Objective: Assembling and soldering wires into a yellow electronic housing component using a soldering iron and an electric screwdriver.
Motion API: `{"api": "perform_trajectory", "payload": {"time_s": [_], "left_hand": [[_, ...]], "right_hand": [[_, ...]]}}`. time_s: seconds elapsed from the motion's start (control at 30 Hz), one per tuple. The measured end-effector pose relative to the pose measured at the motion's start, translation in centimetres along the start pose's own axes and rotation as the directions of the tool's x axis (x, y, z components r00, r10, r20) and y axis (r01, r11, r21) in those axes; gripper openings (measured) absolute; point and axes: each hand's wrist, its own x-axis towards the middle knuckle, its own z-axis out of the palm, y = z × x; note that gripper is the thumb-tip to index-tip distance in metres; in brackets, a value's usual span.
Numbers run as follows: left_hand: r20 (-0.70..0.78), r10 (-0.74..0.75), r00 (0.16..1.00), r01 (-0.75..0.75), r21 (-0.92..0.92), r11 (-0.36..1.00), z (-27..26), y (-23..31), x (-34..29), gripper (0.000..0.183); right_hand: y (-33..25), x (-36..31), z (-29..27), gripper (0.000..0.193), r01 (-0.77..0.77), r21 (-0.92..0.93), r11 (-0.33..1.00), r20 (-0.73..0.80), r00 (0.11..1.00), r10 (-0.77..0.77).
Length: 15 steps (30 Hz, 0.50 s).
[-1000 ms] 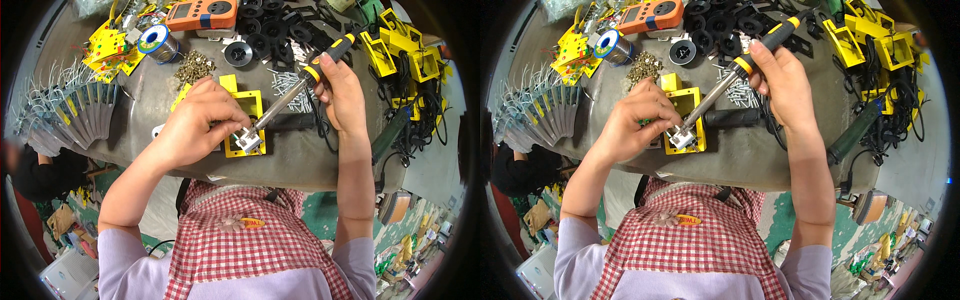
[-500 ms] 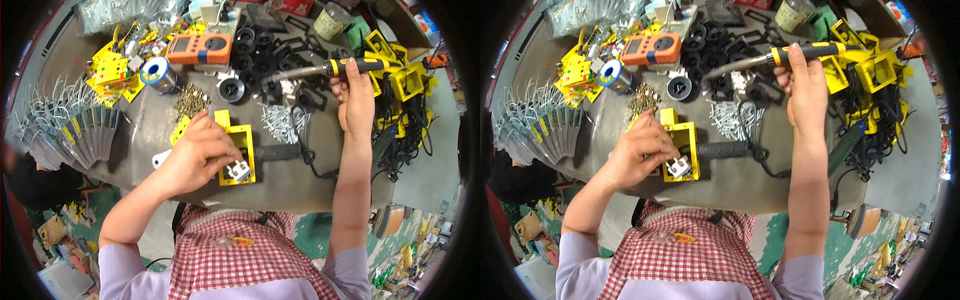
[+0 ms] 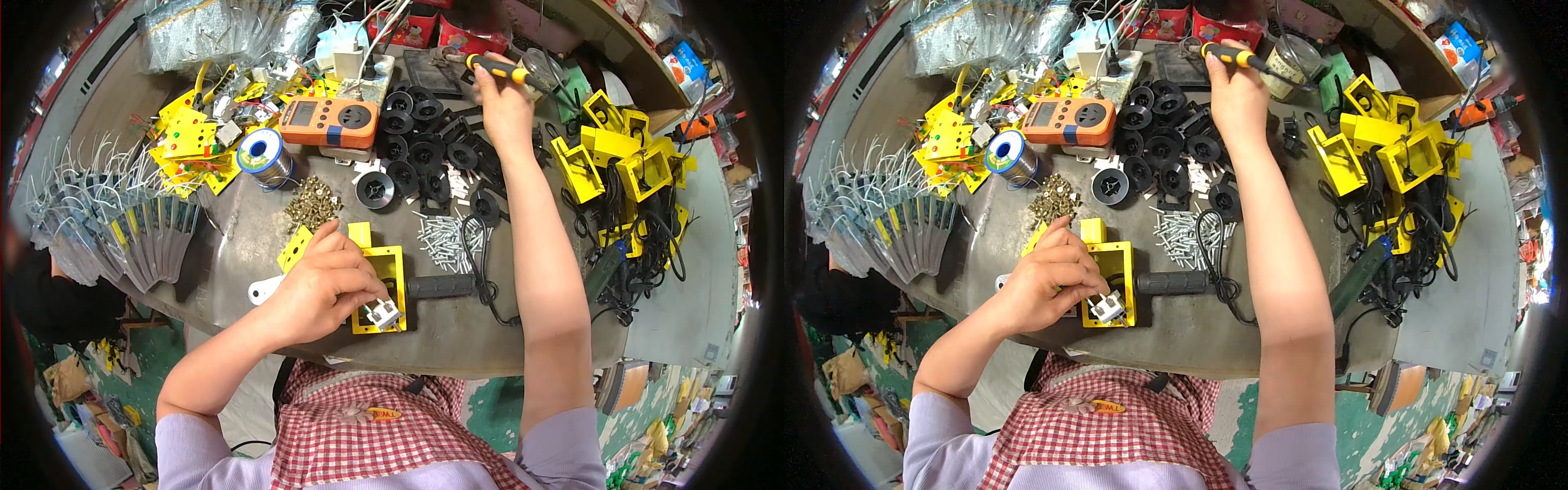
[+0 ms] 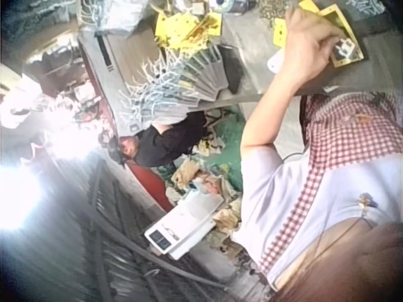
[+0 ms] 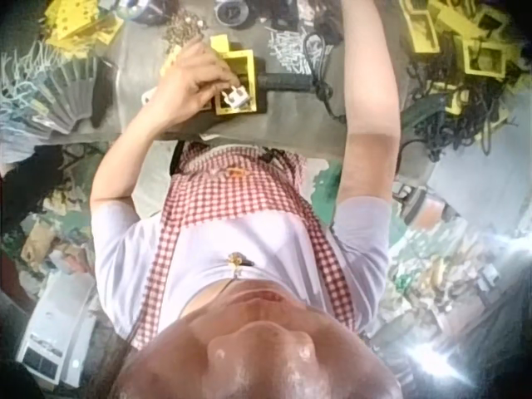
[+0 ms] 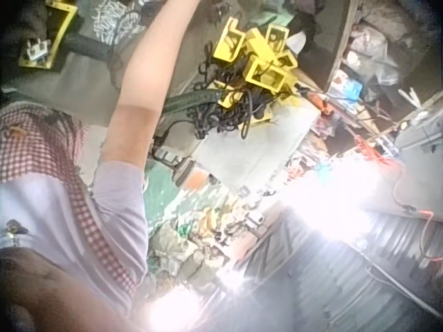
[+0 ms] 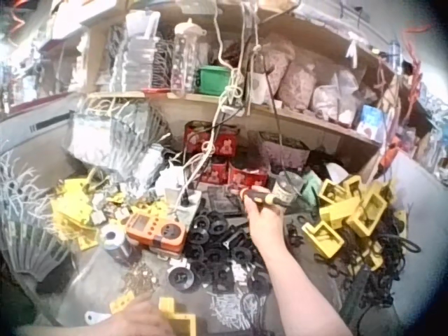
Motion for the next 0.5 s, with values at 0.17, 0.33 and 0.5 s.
{"api": "perform_trajectory", "payload": {"time_s": [0.17, 0.33, 0.5], "left_hand": [[0.001, -0.009, 1.000, 0.009, 0.021, 1.000, -0.2, -0.2, -0.1, 0.017], [0.019, -0.010, 1.000, 0.010, 0.039, 0.999, -0.3, -0.2, 0.2, 0.017], [0.023, -0.021, 1.000, 0.021, 0.025, 0.999, -0.4, -0.1, 0.1, 0.016]], "right_hand": [[-1.4, -1.2, -1.8, 0.033, -0.230, -0.296, 0.927, 0.795, 0.479, 0.373], [-4.2, -5.1, -5.4, 0.032, -0.133, -0.111, 0.985, 0.767, 0.619, 0.170], [-7.3, -8.6, -8.6, 0.028, -0.214, -0.060, 0.975, 0.776, 0.605, 0.180]]}}
